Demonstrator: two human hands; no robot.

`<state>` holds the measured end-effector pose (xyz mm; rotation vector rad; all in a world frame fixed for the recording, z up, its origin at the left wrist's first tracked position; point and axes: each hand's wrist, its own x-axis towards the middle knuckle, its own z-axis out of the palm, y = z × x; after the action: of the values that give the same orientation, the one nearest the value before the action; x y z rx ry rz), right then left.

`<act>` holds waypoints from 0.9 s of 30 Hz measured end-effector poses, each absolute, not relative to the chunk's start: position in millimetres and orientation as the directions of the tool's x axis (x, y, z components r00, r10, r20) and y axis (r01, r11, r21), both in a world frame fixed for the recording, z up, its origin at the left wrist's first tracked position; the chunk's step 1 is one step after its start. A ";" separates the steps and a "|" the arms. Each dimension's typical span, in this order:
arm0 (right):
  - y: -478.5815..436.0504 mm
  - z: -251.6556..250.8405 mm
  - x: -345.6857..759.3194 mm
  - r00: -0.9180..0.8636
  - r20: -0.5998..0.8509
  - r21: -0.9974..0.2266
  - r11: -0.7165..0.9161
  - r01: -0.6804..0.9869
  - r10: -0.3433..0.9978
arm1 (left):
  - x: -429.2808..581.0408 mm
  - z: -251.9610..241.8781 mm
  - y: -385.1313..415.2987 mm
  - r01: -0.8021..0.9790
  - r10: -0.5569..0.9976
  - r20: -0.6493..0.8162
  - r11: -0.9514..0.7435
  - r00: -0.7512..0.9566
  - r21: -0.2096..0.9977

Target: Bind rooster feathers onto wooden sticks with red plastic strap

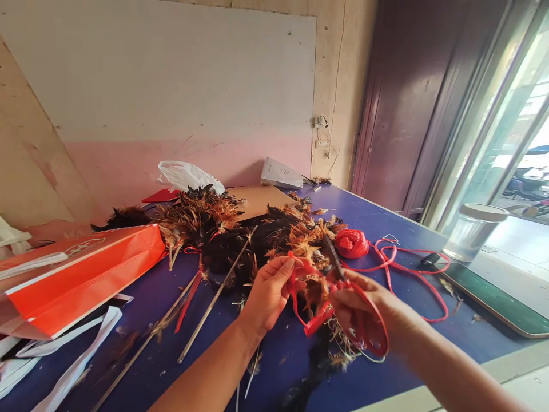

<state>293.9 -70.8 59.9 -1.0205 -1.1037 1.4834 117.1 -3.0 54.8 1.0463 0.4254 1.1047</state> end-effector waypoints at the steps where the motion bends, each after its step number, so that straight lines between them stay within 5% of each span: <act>1: -64.3 63.1 309.9 -0.040 -0.025 -0.991 -0.030 -0.131 0.999 | 116.7 55.3 -2.6 -0.510 0.891 0.192 0.050 0.411 0.858; 4: -35.8 71.5 373.2 0.442 0.351 -0.901 0.168 0.400 0.826 | 115.4 56.4 -0.6 -0.492 0.910 0.212 -0.010 0.356 0.870; 7: -3.6 70.4 431.7 0.457 0.655 -0.496 -0.113 0.861 0.602 | 115.5 58.5 -0.3 -0.456 0.907 0.258 -0.085 0.332 0.886; 9: 14.7 64.1 449.4 0.386 0.643 -0.347 -0.198 0.917 0.661 | 116.5 60.8 -2.0 -0.414 0.901 0.285 -0.134 0.326 0.900; 18: 56.6 24.2 403.3 0.093 0.532 -0.030 -0.091 0.995 0.842 | 98.7 48.3 -10.2 -0.163 0.890 0.294 -0.251 0.348 0.954; 22: 60.4 18.0 429.0 0.186 0.528 -0.029 -0.202 0.979 0.829 | 81.9 35.9 -5.3 -0.113 0.918 0.281 -0.259 0.279 0.959; 27: 58.5 30.1 468.9 0.394 0.433 -0.072 -0.405 0.911 0.810 | 75.1 36.3 3.0 -0.264 0.964 0.223 -0.179 0.147 0.948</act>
<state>468.9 58.5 30.1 -2.3584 -1.5054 -0.4814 75.1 3.0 36.3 1.2417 0.7911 1.3307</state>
